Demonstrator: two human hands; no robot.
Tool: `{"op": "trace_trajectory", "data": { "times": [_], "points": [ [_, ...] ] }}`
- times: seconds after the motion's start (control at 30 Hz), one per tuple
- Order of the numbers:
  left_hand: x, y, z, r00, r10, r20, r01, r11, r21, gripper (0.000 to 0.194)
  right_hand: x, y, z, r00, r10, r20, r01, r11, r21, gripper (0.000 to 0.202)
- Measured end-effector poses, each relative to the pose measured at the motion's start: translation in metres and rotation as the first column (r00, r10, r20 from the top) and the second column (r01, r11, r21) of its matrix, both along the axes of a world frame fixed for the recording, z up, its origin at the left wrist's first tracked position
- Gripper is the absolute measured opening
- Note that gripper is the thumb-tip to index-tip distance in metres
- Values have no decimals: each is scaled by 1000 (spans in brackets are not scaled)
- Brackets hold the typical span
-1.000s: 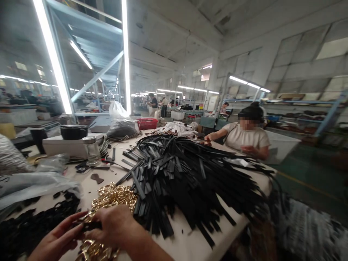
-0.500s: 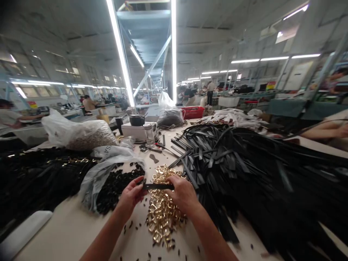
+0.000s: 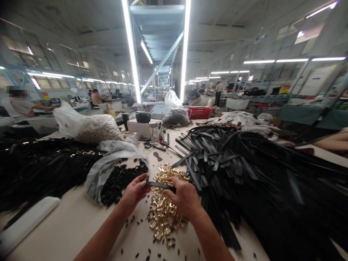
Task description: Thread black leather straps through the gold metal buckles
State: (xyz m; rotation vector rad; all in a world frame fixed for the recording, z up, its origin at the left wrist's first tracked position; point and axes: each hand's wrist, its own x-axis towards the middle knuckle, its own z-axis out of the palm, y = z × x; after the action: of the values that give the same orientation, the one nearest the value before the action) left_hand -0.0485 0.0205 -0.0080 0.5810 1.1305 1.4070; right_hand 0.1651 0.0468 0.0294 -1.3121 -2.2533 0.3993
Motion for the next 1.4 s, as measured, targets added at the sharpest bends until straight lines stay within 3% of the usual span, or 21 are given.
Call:
{"op": "trace_trajectory", "data": {
  "times": [0.13, 0.27, 0.4, 0.6, 0.77, 0.93, 1.1, 1.17, 1.2, 1.27, 1.33, 1.4],
  "points": [
    [0, 1, -2, 998, 1, -59, 1, 999, 32, 52, -2, -2, 3, 999, 35, 30, -36, 999, 17, 23],
    [7, -1, -4, 993, -32, -109, 40, 997, 67, 61, -12, -6, -5, 994, 73, 76, -80, 993, 92, 21],
    [20, -4, -10, 988, -130, -83, 138, 985, 104, 61, -23, -10, -16, 988, 151, -2, -151, 984, 92, 20],
    [30, -11, -15, 986, -149, -76, 160, 971, 175, 55, -28, -14, -20, 979, 200, -35, -194, 973, 123, 16],
    [29, -12, -12, 992, -124, 15, 120, 978, 169, 64, -27, -11, -17, 972, 233, -37, -224, 960, 168, 16],
    [29, -13, -7, 994, -112, -17, 113, 978, 175, 63, -26, -11, -15, 959, 252, -127, -237, 964, 122, 16],
    [21, -10, 3, 956, -223, -192, 256, 952, 166, 56, -24, -9, -16, 967, 223, -124, -206, 969, 138, 19],
    [9, -1, 10, 881, -244, -405, 306, 947, 96, 47, -22, -6, -18, 978, 176, -114, -159, 976, 151, 17],
    [0, 6, 14, 800, -215, -561, 287, 957, 42, 42, -21, -5, -20, 984, 145, -108, -128, 979, 156, 16],
    [-20, 22, 22, 528, -110, -842, 161, 986, -28, 33, -18, -1, -22, 990, 93, -103, -75, 984, 164, 13],
    [-41, 39, 29, 330, -40, -943, 60, 998, -21, 27, -16, 2, -24, 991, 70, -110, -50, 983, 176, 11],
    [-56, 53, 33, 218, -26, -976, 18, 1000, -22, 23, -14, 4, -25, 991, 58, -117, -35, 981, 188, 10]
  ]
}}
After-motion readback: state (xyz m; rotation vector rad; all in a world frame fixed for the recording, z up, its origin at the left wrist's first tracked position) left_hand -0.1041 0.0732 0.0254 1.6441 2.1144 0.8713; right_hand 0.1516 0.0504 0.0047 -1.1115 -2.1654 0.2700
